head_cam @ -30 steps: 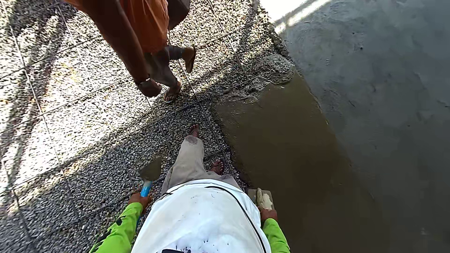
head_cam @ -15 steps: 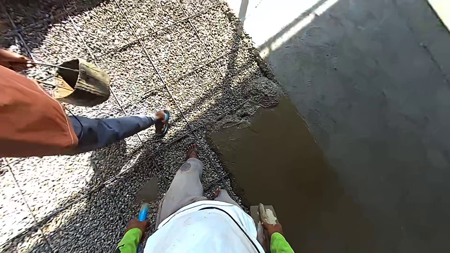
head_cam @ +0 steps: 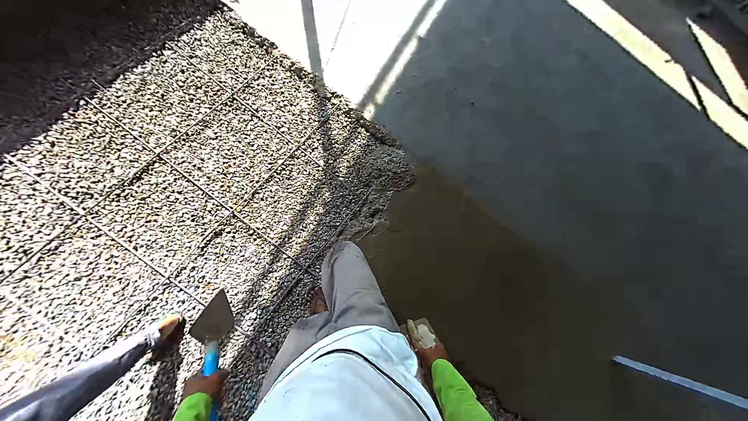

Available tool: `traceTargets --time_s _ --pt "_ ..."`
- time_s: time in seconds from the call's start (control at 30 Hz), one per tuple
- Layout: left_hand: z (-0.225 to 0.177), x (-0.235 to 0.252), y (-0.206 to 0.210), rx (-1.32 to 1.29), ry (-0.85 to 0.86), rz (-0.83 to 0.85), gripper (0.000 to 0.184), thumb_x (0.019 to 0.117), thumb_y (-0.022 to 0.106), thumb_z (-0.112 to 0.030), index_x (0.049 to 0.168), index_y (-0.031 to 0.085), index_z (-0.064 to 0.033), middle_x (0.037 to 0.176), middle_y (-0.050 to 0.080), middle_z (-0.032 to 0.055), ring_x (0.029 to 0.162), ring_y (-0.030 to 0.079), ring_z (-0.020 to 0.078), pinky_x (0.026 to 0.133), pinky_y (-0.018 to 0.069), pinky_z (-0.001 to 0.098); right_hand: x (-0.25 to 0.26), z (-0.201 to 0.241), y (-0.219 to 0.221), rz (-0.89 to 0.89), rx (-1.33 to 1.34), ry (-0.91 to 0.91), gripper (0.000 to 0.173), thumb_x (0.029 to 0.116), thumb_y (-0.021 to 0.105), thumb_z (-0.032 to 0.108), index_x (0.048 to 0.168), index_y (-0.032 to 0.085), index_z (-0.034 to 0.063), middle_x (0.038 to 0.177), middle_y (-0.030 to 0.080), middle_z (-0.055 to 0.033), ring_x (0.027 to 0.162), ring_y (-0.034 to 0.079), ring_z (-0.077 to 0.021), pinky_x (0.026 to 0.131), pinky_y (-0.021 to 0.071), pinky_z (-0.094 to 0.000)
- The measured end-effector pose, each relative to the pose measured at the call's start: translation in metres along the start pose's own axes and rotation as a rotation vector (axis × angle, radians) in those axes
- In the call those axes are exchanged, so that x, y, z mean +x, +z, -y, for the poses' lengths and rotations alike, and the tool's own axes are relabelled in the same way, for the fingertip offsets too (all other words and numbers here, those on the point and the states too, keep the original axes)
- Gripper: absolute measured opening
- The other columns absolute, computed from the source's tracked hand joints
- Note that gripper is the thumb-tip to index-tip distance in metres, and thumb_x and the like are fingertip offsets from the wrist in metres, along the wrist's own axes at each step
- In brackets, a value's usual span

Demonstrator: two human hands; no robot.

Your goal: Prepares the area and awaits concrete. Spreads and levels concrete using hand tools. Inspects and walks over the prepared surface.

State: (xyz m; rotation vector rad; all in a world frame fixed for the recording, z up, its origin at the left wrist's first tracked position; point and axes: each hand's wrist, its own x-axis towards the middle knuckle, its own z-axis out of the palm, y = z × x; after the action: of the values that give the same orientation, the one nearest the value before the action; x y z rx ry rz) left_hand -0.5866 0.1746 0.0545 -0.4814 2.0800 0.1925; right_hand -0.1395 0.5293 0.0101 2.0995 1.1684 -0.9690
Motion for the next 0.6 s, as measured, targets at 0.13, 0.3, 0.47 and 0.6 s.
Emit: traceTargets --time_s 0.13,0.3,0.47,0.6 --pt "-0.061 0.02 -0.014 0.023 0.048 0.006 0.043 0.0949 0.073 -0.022 0.124 0.061 0.0077 0.095 0.068 0.0231 0.078 0.068 0.0317 0.074 0.0572 0.0517 0.007 0.049 0.015 0.014 0.023 0.005 0.09 0.0811 0.086 0.029 0.15 0.041 -0.0057 0.135 0.06 -0.0298 0.122 0.063 -0.0408 0.102 0.0522 -0.0573" --pt "-0.145 0.062 -0.033 0.031 0.014 0.023 0.034 0.0951 0.073 -0.021 0.115 0.063 0.0043 0.077 0.063 0.013 0.061 0.06 0.0225 0.061 0.0551 0.0436 0.027 0.138 0.015 0.082 -0.021 0.043 0.089 0.0848 0.083 0.03 0.152 0.038 -0.0068 0.141 0.057 -0.0298 0.13 0.058 -0.0405 0.108 0.0484 -0.0558" --pt "-0.28 0.065 -0.07 0.172 -0.028 0.003 0.041 0.0961 0.072 -0.022 0.122 0.063 0.0078 0.101 0.069 0.0224 0.086 0.068 0.0302 0.082 0.0561 0.0495 0.071 0.257 -0.009 0.093 0.068 0.113 0.087 0.0846 0.084 0.028 0.151 0.04 -0.0072 0.141 0.057 -0.0293 0.131 0.058 -0.0389 0.109 0.0471 -0.054" --pt "-0.389 0.049 -0.114 0.305 -0.037 -0.008 0.042 0.0957 0.072 -0.023 0.123 0.063 0.0079 0.107 0.069 0.024 0.092 0.069 0.0324 0.087 0.0552 0.0513 0.08 0.353 -0.059 0.081 0.198 0.151 0.091 0.0835 0.085 0.027 0.153 0.036 -0.0061 0.141 0.056 -0.0305 0.129 0.059 -0.0406 0.107 0.0487 -0.0555"
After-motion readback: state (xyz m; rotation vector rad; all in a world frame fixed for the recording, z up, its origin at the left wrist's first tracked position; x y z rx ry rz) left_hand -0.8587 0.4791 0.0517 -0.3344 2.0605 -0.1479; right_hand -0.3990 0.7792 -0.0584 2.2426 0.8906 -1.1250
